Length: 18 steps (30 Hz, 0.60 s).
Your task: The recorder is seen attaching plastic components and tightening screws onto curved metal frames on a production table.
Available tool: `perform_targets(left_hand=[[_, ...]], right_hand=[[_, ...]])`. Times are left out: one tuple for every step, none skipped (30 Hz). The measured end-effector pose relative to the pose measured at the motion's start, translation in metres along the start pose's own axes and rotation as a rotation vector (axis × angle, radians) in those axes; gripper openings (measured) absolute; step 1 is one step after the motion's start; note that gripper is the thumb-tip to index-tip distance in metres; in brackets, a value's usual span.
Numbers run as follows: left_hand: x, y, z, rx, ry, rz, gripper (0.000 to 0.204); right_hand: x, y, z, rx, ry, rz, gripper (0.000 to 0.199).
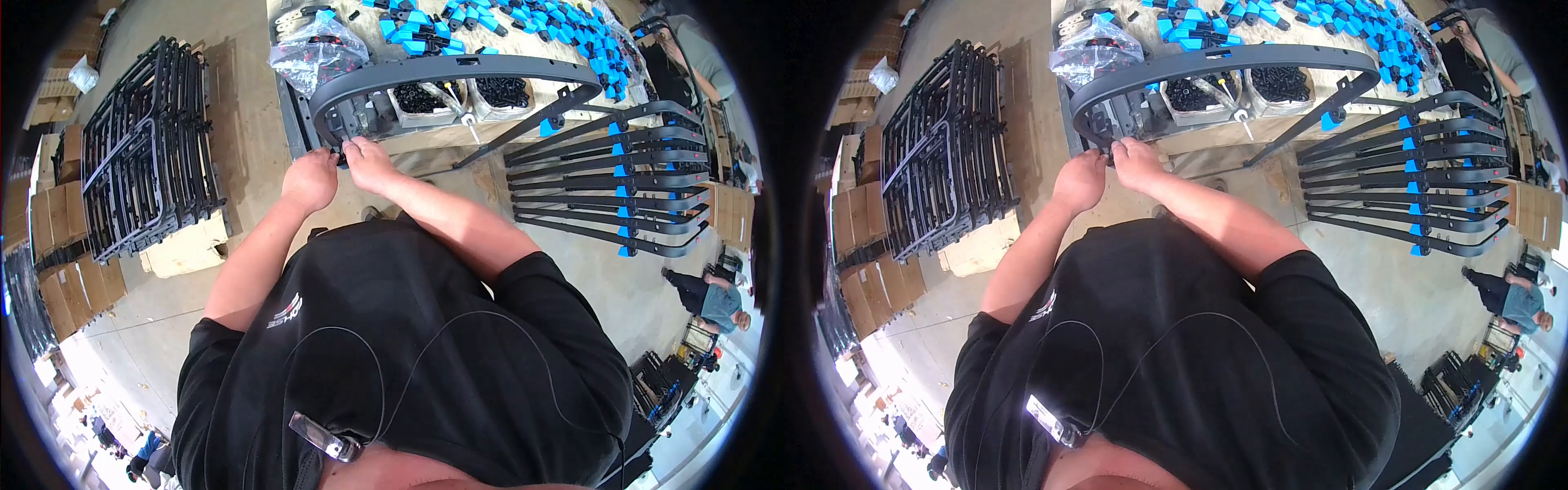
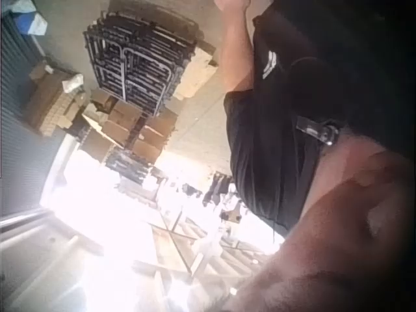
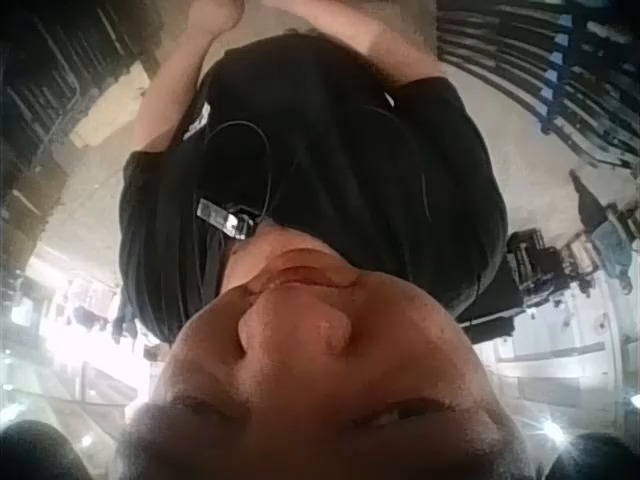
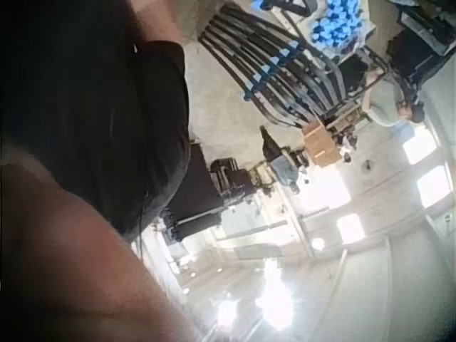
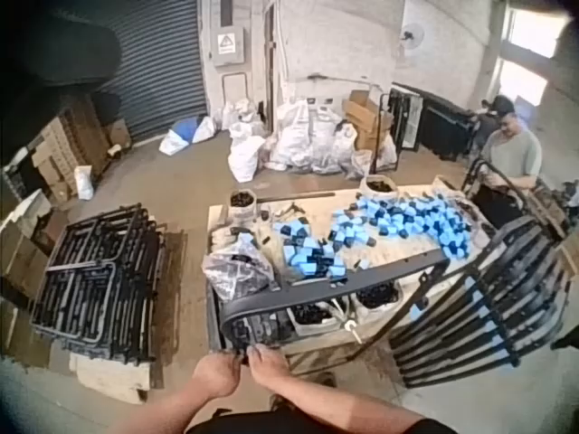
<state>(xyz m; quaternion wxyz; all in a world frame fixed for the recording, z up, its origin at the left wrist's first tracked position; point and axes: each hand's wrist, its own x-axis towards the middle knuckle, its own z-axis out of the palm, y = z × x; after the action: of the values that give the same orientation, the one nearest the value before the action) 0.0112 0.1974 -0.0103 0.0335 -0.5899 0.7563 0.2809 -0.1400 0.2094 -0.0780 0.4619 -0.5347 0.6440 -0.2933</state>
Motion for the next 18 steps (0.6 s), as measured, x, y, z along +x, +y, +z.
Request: perform_targets(left_hand=[[-0.001,0.0,0.0,0.0,-0.001,-0.002,0.036],[-0.001,0.001,-0.001,0.0,0.0,-0.003,0.036],[-0.001,0.001,-0.002,0.001,0.002,-0.002,0.037],[-0.002,0.001,-0.002,0.0,0.003,-0.004,0.037],[-0.003,0.002,-0.003,0.001,-0.009,-0.012,0.037],[-0.003,0.003,-0.004,0.001,-0.02,-0.02,0.037],[-0.001,0.004,-0.005,0.003,-0.011,-0.01,0.037],[0.001,0.004,-0.004,0.009,-0.014,-0.01,0.038],[0.0,0.003,-0.002,0.012,-0.018,-0.019,0.038],[-0.004,-0.002,0.003,-0.002,-0.009,-0.049,0.038],[-0.002,0.003,0.0,-0.002,-0.002,-0.037,0.038],[-0.002,0.005,0.0,-0.006,0.005,-0.041,0.039],[-0.001,0.007,-0.002,-0.004,0.006,-0.04,0.039],[-0.004,0.006,-0.001,-0.023,0.01,-0.056,0.038],[-0.007,0.004,0.001,-0.041,0.013,-0.073,0.038],[-0.006,0.006,-0.001,-0.039,0.015,-0.072,0.038],[-0.006,0.007,-0.001,-0.042,0.009,-0.079,0.038],[-0.005,0.008,-0.001,-0.045,0.004,-0.086,0.038]], right_hand=[[0.0,-0.002,0.0,0.0,-0.002,0.001,0.049],[0.0,-0.004,-0.001,0.064,-0.037,0.065,0.05],[0.001,-0.007,-0.003,0.128,-0.07,0.128,0.052],[-0.002,-0.015,-0.008,0.126,-0.072,0.127,0.052],[-0.004,-0.027,-0.015,0.287,-0.157,0.339,0.053],[-0.006,-0.034,-0.021,0.446,-0.24,0.551,0.054],[0.005,-0.025,-0.025,0.445,-0.231,0.541,0.054],[0.022,-0.004,-0.028,0.149,-0.041,0.289,0.05],[0.031,0.009,-0.033,-0.148,0.138,0.035,0.048],[0.027,-0.018,-0.065,-0.195,0.095,0.06,0.042],[0.038,0.008,-0.086,-0.408,0.429,-0.286,0.039],[0.047,0.019,-0.114,-0.556,0.499,-0.367,0.038],[0.053,0.028,-0.134,-0.861,0.574,-0.297,0.043],[0.055,0.021,-0.149,-0.966,0.484,-0.13,0.045],[0.059,0.013,-0.161,-1.057,0.326,-0.028,0.043],[0.065,0.01,-0.173,-1.123,0.168,0.094,0.041],[0.07,0.01,-0.178,-1.122,0.169,0.091,0.041],[0.074,0.009,-0.182,-1.109,0.061,0.134,0.037]])
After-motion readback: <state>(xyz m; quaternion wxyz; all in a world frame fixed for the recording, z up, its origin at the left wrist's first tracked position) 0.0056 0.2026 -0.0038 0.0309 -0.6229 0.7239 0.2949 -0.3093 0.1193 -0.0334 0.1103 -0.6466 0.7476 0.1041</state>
